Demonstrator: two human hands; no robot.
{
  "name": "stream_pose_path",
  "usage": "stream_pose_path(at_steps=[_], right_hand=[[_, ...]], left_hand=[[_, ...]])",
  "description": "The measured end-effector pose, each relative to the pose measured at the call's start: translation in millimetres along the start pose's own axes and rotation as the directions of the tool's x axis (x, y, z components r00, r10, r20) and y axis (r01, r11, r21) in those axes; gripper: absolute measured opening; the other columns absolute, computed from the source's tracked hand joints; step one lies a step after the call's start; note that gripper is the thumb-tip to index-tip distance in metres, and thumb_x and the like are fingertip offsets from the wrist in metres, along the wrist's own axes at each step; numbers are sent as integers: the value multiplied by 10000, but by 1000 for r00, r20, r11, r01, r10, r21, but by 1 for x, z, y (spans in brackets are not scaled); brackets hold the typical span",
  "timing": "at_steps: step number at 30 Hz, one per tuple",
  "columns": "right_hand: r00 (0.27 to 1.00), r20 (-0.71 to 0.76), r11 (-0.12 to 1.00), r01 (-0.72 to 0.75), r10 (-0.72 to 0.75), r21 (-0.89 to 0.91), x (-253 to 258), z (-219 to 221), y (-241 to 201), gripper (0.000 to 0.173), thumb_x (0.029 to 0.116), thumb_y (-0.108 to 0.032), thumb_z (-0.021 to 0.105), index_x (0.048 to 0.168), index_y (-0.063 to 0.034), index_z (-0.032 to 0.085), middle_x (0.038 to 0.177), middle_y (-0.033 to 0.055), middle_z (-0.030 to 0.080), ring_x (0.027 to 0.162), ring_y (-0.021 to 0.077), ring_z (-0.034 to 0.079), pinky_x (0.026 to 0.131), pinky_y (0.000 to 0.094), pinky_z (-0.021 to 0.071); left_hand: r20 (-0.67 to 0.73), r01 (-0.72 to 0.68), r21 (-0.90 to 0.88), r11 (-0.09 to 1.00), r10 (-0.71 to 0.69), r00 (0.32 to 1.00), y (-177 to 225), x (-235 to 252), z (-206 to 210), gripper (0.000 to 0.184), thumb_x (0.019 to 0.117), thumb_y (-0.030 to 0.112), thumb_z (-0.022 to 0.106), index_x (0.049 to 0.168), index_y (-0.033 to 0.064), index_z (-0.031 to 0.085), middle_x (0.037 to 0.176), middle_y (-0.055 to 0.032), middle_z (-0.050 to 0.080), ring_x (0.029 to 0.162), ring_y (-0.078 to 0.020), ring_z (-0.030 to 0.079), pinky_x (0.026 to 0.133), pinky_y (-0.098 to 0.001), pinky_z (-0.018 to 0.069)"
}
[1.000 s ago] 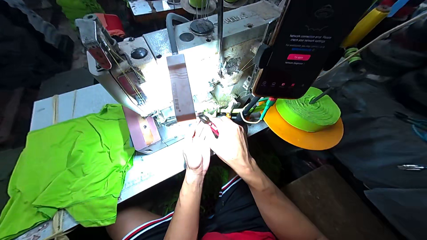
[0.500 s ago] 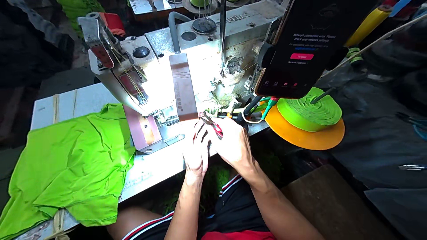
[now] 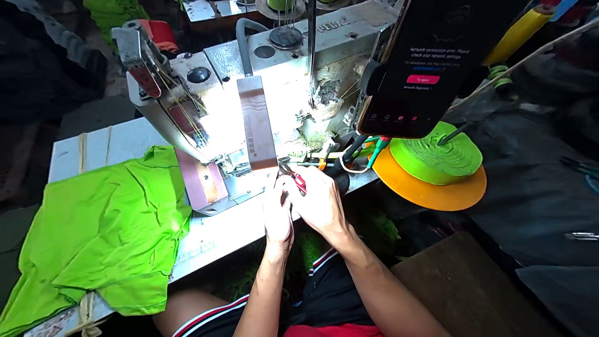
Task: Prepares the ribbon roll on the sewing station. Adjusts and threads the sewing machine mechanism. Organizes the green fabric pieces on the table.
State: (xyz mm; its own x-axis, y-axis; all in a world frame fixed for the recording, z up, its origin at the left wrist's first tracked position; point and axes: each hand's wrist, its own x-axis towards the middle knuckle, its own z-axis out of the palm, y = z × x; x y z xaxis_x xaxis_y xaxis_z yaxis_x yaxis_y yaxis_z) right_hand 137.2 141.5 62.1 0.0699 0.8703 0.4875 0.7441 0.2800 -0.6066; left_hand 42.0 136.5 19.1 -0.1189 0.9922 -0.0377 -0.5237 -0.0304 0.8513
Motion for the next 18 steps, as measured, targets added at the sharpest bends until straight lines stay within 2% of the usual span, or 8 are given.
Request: stream_pose_path(at_steps=[2,4,6,9,13,16,18], right_hand=[[1000,0,1000,8,-8,21,-1,2,2,304,963,-283,653,1161,-77,757,990,52,728,825,133,694,739,323,590],[1000,-3,1000,8,-8,20,-1,0,4,306,957,-276,662,1176,-86,758,996,49,730,812,125,690,731,314,589],[1000,-11,1000,-17,17,3,-1,-4,7,306,949,-285,662,1172,-101,761,941,33,716,760,118,670,688,316,580],[999,-14,999,-52,52,-1,0,-8,10,311,956,-310,661,1173,-113,763,900,21,698,721,108,649,658,307,570],[999,-8,999,-31,31,25,0,-1,7,304,953,-291,670,1169,-96,756,980,38,725,809,123,687,727,324,588],[1000,-9,999,13,-13,49,-1,7,5,317,960,-289,651,1164,-69,753,1038,53,735,874,126,701,783,319,593],[1000,-3,998,25,-24,64,-2,7,6,313,975,-303,646,1171,-83,752,1050,42,732,882,108,696,791,301,592]], left_hand=[[19,-5,6,1000,5,1000,1,1,-1,416,1072,102,363,1465,5,461,1279,-104,627,1115,-120,630,949,-286,539],[27,-14,4,1000,14,1000,2,3,1,404,1062,85,372,1443,-1,477,1220,-100,644,1049,-125,647,903,-284,555],[62,-19,13,1000,18,998,3,4,-1,440,1075,124,350,1489,21,457,1253,-101,644,1055,-136,656,891,-284,562],[70,-1,35,999,-1,998,5,5,1,438,1104,166,301,1496,42,451,1211,-94,668,1027,-141,675,881,-290,573],[73,-2,84,996,-4,997,4,1,1,452,1098,157,326,1533,57,401,1292,-83,639,1097,-121,647,954,-295,542],[8,-4,64,998,4,1000,1,-1,2,406,1103,154,368,1483,48,459,1224,-84,654,1070,-109,646,933,-283,548],[20,8,51,999,-9,1000,0,-1,-1,421,1104,158,355,1500,47,443,1265,-89,641,1111,-117,639,962,-291,544]])
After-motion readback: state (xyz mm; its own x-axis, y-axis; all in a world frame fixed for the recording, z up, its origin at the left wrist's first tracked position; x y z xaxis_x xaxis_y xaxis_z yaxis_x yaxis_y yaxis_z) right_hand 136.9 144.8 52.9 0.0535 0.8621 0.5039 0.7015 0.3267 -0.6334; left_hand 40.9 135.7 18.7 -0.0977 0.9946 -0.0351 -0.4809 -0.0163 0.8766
